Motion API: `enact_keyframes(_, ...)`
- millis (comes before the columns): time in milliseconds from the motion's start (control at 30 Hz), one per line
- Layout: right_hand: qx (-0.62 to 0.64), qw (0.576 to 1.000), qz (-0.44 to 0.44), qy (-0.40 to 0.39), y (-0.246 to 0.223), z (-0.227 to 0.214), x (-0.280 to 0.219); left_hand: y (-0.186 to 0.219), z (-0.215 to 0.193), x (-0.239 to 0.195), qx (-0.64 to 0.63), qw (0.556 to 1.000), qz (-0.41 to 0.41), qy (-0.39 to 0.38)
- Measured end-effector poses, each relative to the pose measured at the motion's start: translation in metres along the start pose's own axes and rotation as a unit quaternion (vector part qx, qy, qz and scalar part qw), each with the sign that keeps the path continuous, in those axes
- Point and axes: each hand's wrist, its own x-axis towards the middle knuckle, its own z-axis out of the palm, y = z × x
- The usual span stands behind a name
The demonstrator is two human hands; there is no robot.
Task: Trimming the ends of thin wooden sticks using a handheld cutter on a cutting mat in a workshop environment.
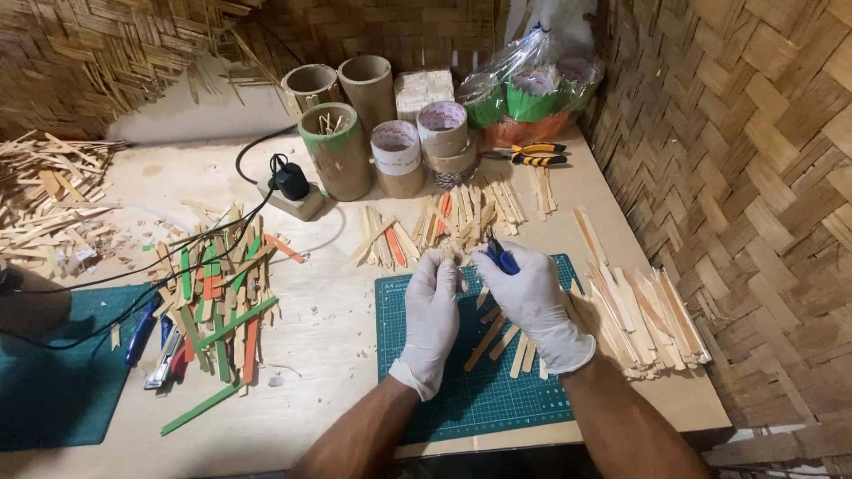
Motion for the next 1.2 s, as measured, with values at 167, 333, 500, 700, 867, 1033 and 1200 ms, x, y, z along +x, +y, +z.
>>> enact_keyframes(167,0.042,0.998,0.035,-0.021,-0.011,0.003,-0.004,-0.014,0.0,0.004,0.019,1.0,0.007,0.002)
enact_keyframes(333,0.109,0.991,0.063,-0.046,-0.013,0.004,-0.009,-0.016,0.001,0.001,0.05,0.998,0.04,-0.002)
enact_keyframes(500,0.124,0.989,0.063,-0.047,-0.005,0.004,-0.007,-0.022,0.003,0.001,0.054,0.997,0.059,-0.01)
enact_keyframes(700,0.171,0.983,0.038,-0.058,0.0,0.0,-0.006,-0.023,0.003,0.0,0.063,0.996,0.057,-0.016)
enact_keyframes(867,0.169,0.983,0.034,-0.066,0.008,0.0,-0.001,-0.023,0.006,-0.001,0.072,0.995,0.068,-0.019)
enact_keyframes(1033,0.157,0.984,0.058,-0.063,0.012,0.001,-0.002,-0.015,0.006,-0.003,0.049,0.997,0.055,-0.03)
enact_keyframes(1200,0.16,0.984,0.055,-0.047,0.005,0.004,-0.002,-0.012,0.005,-0.001,0.064,0.996,0.054,-0.034)
